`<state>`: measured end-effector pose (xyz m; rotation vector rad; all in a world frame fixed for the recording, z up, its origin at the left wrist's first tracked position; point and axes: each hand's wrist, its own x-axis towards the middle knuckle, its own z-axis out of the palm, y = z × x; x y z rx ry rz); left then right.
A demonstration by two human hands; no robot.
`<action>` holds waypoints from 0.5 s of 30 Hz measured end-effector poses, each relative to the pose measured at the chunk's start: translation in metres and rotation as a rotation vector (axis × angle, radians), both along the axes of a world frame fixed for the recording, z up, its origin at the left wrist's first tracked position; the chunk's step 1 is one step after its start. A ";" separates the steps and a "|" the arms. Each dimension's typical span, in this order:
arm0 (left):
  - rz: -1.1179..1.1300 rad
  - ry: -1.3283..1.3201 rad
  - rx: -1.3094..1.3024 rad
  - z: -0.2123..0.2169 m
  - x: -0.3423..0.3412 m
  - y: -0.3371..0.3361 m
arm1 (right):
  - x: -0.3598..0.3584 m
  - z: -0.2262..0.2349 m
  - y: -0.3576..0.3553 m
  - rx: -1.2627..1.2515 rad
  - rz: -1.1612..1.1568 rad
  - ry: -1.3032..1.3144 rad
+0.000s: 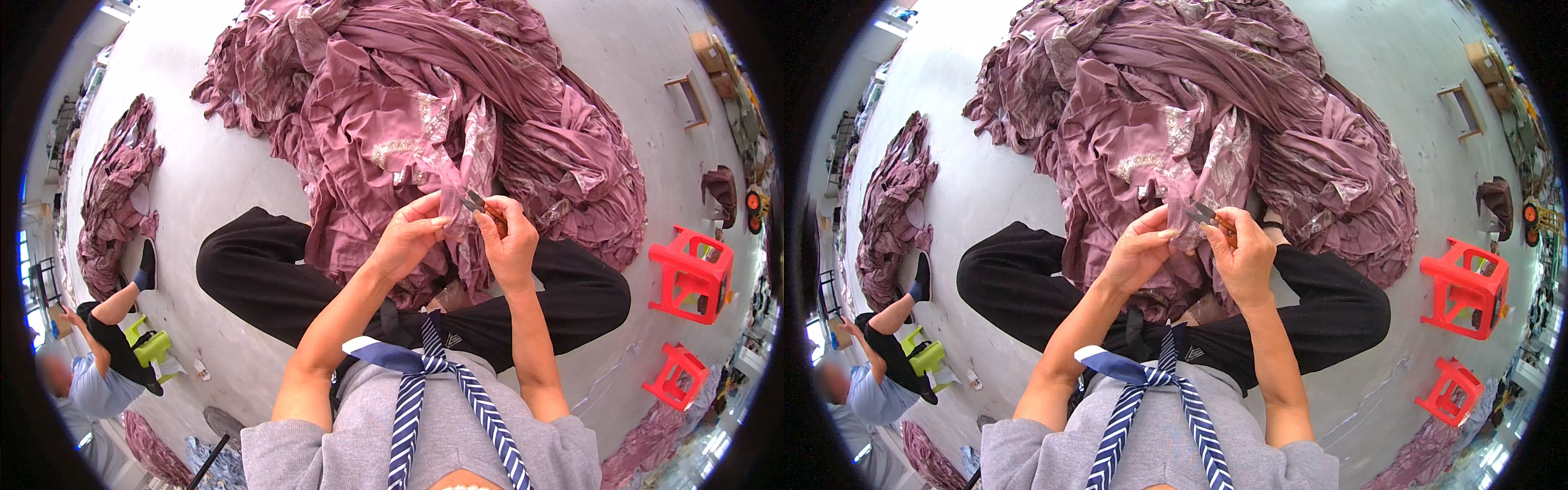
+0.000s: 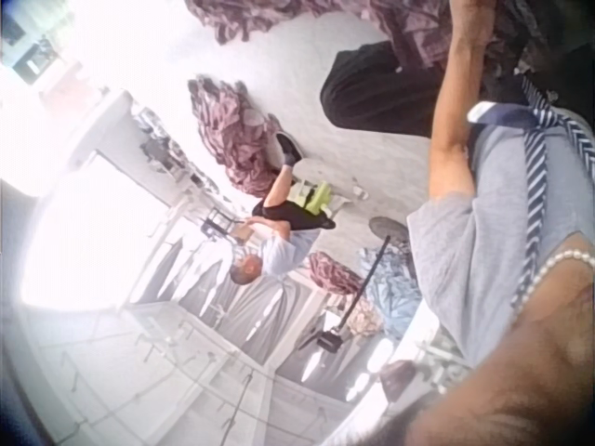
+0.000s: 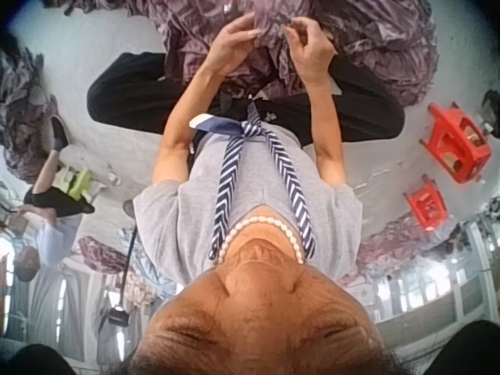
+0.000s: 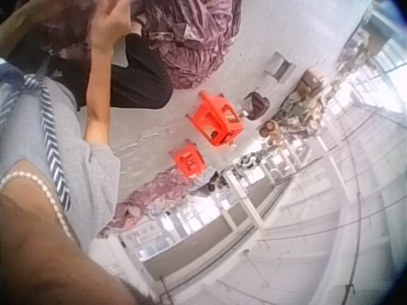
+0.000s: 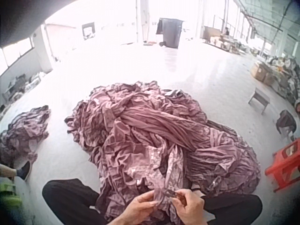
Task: The person sits on the floor and repeatedly picks up pieces of dusty pink fabric from a large pile. They unfold and inspect each piece, then place it back onto the pile. The task continues with the same repetitive handling of individual fabric pieces.
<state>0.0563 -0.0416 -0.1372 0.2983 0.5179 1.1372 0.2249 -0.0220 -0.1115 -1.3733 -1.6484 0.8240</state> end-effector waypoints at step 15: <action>-0.019 0.108 0.035 0.008 -0.008 0.007 | 0.013 0.007 0.024 -0.058 -0.054 0.178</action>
